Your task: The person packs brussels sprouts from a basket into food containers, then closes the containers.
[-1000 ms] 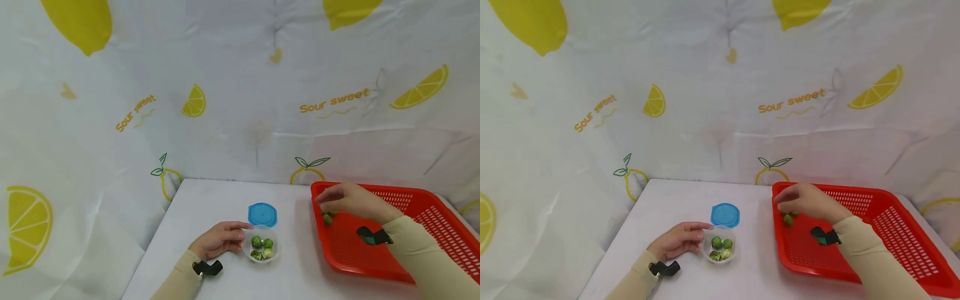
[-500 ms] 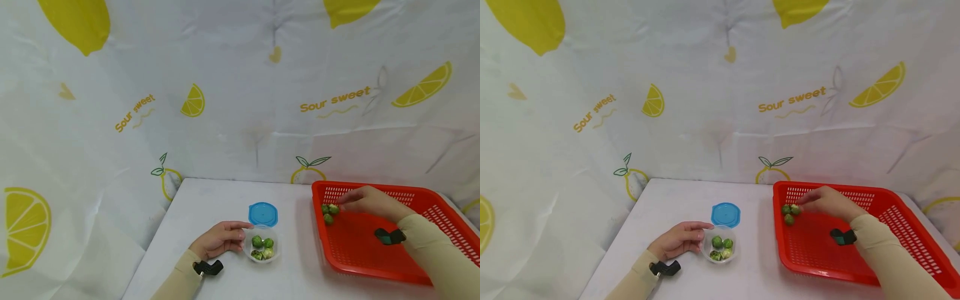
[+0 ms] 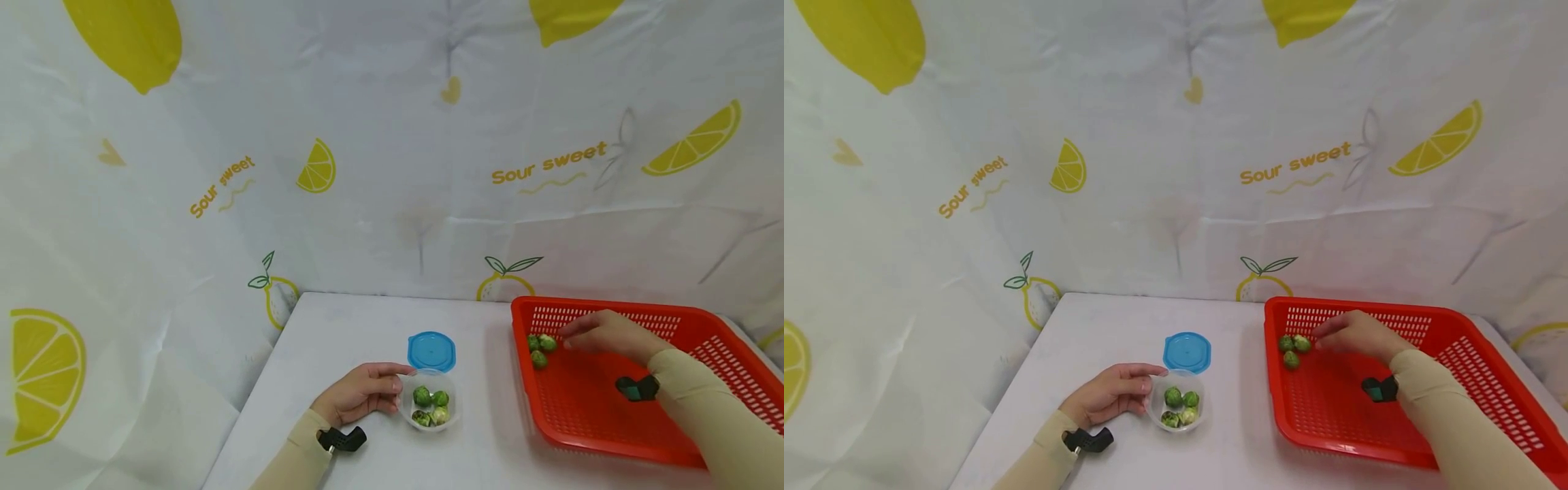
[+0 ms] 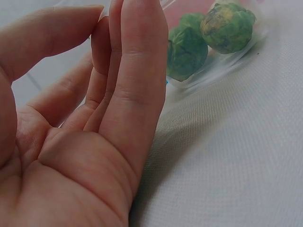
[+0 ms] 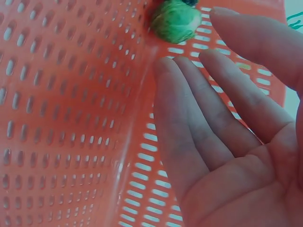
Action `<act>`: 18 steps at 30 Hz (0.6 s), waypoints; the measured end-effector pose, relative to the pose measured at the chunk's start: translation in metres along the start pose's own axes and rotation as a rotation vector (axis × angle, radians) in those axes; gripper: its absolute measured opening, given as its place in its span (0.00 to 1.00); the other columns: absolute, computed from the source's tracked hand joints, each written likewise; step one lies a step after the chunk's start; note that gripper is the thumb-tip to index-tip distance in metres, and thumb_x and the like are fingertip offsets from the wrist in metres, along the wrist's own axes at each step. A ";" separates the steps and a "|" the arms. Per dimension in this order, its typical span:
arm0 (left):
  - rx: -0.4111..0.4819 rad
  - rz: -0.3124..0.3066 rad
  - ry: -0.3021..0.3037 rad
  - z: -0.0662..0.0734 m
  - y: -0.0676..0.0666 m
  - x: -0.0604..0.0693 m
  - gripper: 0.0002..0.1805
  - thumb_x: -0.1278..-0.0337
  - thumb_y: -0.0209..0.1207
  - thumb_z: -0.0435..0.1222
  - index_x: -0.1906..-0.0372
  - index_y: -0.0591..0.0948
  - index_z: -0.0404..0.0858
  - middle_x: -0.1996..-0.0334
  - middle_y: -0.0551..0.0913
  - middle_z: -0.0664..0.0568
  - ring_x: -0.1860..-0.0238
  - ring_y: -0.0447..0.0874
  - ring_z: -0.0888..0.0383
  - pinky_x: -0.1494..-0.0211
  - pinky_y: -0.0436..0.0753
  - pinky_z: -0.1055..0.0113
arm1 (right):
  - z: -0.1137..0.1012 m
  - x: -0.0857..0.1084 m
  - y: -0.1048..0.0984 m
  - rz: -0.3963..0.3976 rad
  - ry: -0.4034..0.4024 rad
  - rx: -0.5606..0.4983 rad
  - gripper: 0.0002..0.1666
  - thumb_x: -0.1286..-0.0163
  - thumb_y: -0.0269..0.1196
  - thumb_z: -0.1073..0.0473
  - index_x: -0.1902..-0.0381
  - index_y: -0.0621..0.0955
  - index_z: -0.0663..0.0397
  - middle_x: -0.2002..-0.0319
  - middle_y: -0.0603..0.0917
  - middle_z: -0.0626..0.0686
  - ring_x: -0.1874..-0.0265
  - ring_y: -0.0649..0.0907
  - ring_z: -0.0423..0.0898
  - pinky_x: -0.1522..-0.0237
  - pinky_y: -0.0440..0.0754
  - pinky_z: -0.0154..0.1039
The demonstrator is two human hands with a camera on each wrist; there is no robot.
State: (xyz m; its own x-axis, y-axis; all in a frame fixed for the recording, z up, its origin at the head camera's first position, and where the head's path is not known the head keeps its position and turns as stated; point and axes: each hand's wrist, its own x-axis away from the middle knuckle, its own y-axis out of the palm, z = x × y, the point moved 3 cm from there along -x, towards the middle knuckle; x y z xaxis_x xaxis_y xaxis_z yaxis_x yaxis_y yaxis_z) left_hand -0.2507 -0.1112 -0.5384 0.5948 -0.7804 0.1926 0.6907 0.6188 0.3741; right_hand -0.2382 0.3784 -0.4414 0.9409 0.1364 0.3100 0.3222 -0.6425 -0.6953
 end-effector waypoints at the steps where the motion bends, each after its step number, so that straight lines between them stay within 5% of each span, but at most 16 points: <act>1: -0.001 0.000 0.000 0.000 0.000 0.000 0.26 0.21 0.58 0.31 0.24 0.76 0.37 0.64 0.86 0.55 0.62 0.87 0.64 0.53 0.91 0.70 | 0.001 -0.001 0.000 0.003 0.001 -0.003 0.29 0.25 0.71 0.49 0.35 0.85 0.62 0.42 0.89 0.60 0.45 0.86 0.52 0.41 0.90 0.58; 18: -0.007 0.003 0.014 -0.002 -0.003 -0.001 0.26 0.22 0.60 0.32 0.24 0.76 0.36 0.65 0.87 0.54 0.63 0.87 0.64 0.53 0.91 0.70 | 0.005 -0.017 0.012 0.028 0.012 0.041 0.26 0.27 0.72 0.49 0.37 0.88 0.57 0.42 0.90 0.60 0.45 0.84 0.54 0.41 0.88 0.60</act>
State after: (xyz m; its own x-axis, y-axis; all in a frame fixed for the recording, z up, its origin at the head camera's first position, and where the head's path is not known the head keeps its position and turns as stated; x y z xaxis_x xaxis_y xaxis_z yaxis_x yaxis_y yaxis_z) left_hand -0.2524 -0.1116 -0.5419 0.6024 -0.7774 0.1809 0.6918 0.6216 0.3676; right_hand -0.2497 0.3725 -0.4578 0.9482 0.1099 0.2979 0.3005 -0.6140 -0.7298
